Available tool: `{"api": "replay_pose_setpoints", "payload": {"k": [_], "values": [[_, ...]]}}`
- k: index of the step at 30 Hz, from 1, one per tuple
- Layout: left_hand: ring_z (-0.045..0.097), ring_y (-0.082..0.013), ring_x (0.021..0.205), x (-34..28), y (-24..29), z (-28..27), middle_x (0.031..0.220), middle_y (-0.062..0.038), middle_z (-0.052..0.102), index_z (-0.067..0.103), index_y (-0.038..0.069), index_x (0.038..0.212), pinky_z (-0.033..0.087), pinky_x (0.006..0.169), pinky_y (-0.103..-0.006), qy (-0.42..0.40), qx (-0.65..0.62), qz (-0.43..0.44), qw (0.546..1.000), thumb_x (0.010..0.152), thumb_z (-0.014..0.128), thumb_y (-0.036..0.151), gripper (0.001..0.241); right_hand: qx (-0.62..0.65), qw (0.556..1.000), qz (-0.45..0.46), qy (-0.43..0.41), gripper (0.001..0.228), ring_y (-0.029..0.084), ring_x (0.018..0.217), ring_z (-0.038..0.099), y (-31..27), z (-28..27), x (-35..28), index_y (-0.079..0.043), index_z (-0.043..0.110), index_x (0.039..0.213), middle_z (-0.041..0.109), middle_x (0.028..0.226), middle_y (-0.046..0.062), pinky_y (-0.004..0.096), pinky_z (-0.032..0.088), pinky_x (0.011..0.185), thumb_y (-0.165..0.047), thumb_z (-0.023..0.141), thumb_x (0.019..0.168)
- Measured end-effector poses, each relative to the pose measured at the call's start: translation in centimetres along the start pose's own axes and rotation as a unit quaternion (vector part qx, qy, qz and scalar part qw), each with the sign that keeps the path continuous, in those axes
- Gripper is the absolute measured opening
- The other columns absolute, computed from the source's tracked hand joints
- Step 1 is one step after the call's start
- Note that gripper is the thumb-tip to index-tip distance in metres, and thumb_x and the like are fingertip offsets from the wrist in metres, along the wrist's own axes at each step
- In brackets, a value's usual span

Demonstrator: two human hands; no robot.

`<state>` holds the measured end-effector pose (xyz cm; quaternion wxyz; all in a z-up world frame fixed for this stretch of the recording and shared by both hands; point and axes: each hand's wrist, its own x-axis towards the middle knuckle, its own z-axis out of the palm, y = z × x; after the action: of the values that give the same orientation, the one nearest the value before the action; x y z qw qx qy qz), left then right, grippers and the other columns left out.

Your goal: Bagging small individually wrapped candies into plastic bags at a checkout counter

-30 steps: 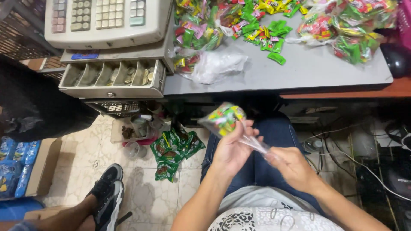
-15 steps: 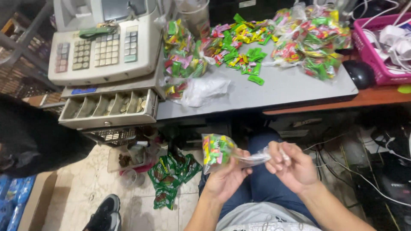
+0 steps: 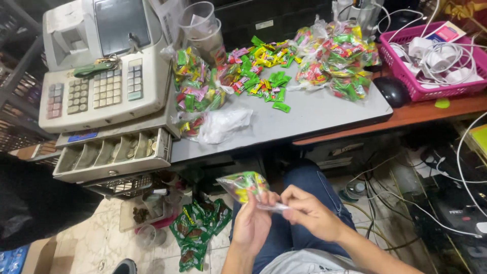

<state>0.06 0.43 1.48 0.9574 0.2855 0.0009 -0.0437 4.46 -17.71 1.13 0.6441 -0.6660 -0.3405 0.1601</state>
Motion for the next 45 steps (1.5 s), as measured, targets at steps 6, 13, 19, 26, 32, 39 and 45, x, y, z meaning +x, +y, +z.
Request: {"api": "replay_pose_setpoints", "payload": {"k": [6,13,19,26,32,39,45], "values": [[0.060,-0.0171,0.110,-0.1,-1.5,0.3,0.115,-0.005,0.065,0.065,0.010,0.102,0.046,0.097,-0.0340,-0.033,0.075,-0.048,0.996,0.101,0.062,0.021,0.012,0.554,0.822,0.044,0.123,0.041,0.015,0.061,0.039,1.9,0.2,0.0,0.001,0.056,0.062,0.051,0.088,0.009,0.029,0.032,0.052,-0.023,0.065,0.094],[0.068,-0.0154,0.093,0.9,-1.0,-0.2,0.099,-0.008,0.080,0.079,0.003,0.088,0.043,0.078,-0.0281,0.083,0.345,0.039,0.934,0.096,0.065,0.025,0.027,-0.188,0.967,0.024,0.173,0.031,0.013,0.084,0.063,2.5,-2.0,0.4,-0.011,0.081,0.118,0.063,0.089,0.000,0.026,0.049,0.081,-0.023,0.071,0.092],[0.069,-0.0129,0.072,1.7,-0.5,-2.5,0.079,-0.012,0.081,0.081,-0.002,0.084,0.052,0.071,-0.0245,0.176,0.323,0.032,0.929,0.086,0.078,0.011,0.013,-0.290,0.951,-0.098,0.040,0.016,0.023,0.077,0.053,1.8,-0.8,0.6,-0.007,0.075,0.101,0.059,0.084,0.005,0.036,0.043,0.070,-0.017,0.063,0.098],[0.053,-0.0264,0.073,0.9,-0.7,-0.9,0.084,-0.008,0.055,0.056,0.006,0.081,0.043,0.066,-0.0385,0.037,0.712,0.262,0.651,0.080,0.057,-0.002,0.008,-0.429,0.876,-0.201,0.090,0.007,0.029,0.110,0.062,0.5,-0.2,0.8,-0.012,0.067,0.091,0.064,0.115,0.006,0.046,0.044,0.095,-0.018,0.071,0.091],[0.060,-0.0282,0.081,0.8,-0.6,0.2,0.096,-0.009,0.066,0.069,0.005,0.100,0.044,0.067,-0.0393,-0.041,0.726,0.388,0.567,0.091,0.062,-0.003,0.014,-0.219,0.970,0.029,0.102,0.015,0.013,0.083,0.069,2.5,-1.1,0.2,-0.012,0.070,0.094,0.076,0.088,-0.001,0.029,0.049,0.079,-0.022,0.059,0.097],[0.063,-0.0304,0.079,0.9,-0.7,0.0,0.098,-0.014,0.071,0.068,-0.003,0.114,0.051,0.074,-0.0393,-0.056,0.687,0.370,0.623,0.097,0.060,-0.004,0.019,-0.136,0.974,0.052,0.171,0.015,0.011,0.085,0.072,2.3,-0.5,1.2,-0.006,0.079,0.092,0.076,0.090,0.002,0.024,0.055,0.079,-0.015,0.067,0.092],[0.063,-0.0314,0.086,1.6,-2.8,-2.6,0.103,-0.017,0.069,0.062,-0.002,0.132,0.054,0.080,-0.0390,-0.065,0.665,0.352,0.656,0.099,0.054,-0.009,0.035,-0.119,0.953,0.127,0.246,0.022,0.009,0.076,0.074,3.8,-0.3,1.7,-0.011,0.069,0.101,0.082,0.081,0.001,0.025,0.057,0.076,-0.012,0.080,0.081]]}}
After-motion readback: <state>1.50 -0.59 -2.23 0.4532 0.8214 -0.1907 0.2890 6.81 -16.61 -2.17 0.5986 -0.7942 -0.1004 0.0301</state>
